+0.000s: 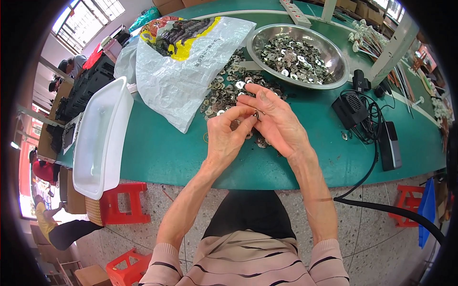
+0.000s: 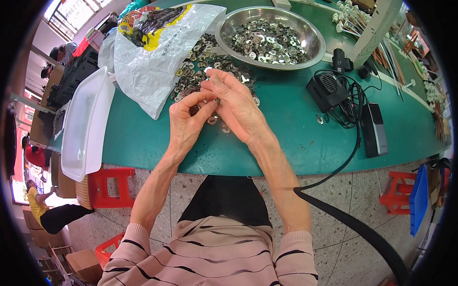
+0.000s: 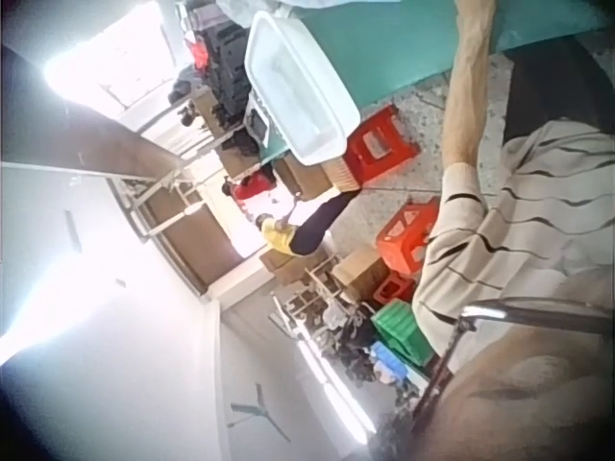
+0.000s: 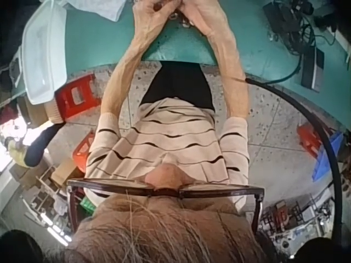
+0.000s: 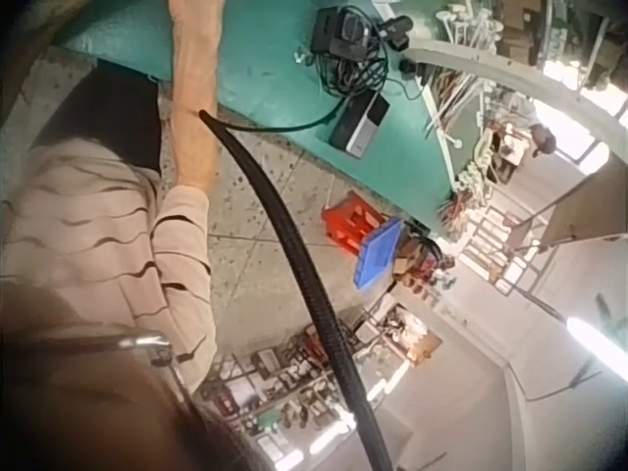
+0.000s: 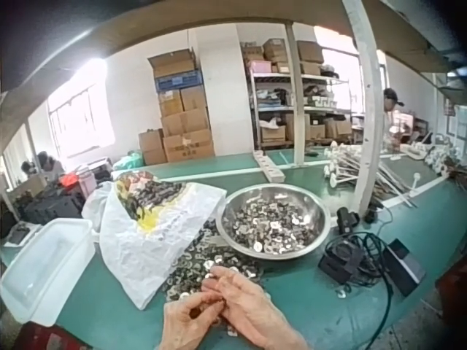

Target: The person sorts small metal washers and fasteners by hand, separating them from a metal bowl into a plastic bin.

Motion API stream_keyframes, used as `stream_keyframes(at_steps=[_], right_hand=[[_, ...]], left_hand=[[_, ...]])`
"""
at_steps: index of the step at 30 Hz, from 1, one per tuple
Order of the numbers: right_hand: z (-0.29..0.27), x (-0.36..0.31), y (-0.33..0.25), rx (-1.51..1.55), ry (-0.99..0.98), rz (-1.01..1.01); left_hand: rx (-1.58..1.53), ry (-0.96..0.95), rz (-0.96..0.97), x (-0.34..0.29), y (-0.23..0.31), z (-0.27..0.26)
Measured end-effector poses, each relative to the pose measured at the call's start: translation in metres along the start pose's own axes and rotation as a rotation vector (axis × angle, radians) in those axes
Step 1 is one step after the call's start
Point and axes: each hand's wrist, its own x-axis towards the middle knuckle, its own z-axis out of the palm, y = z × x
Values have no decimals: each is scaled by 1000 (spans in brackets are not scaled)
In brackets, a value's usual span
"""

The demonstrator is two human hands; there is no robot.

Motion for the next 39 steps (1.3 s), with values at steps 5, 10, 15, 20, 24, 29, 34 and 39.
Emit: stream_keyframes(at_steps=[5,10,15,20,24,29,34,39], right_hand=[[3,-1,-2,-1,-22,28],[0,-1,-2,-12,-15,15],[0,-1,-2,-1,13,15],[0,-1,-3,-6,2,13],[-1,-2,-5,-82,10,84],[2,-4,-4,-184,52,91],[3,-4,-3,-170,80,59],[3,-6,-7,-190,146,40]], left_hand=[[-109,68,-43,4,-3,-2],[-24,32,22,1,-3,-2],[79,-3,57,-1,-4,-2],[-12,70,114,-2,0,-3],[-89,143,207,0,-4,-4],[-60,151,260,1,-9,-5],[-92,160,219,0,-11,-6],[-318,133,-34,1,-1,-9]])
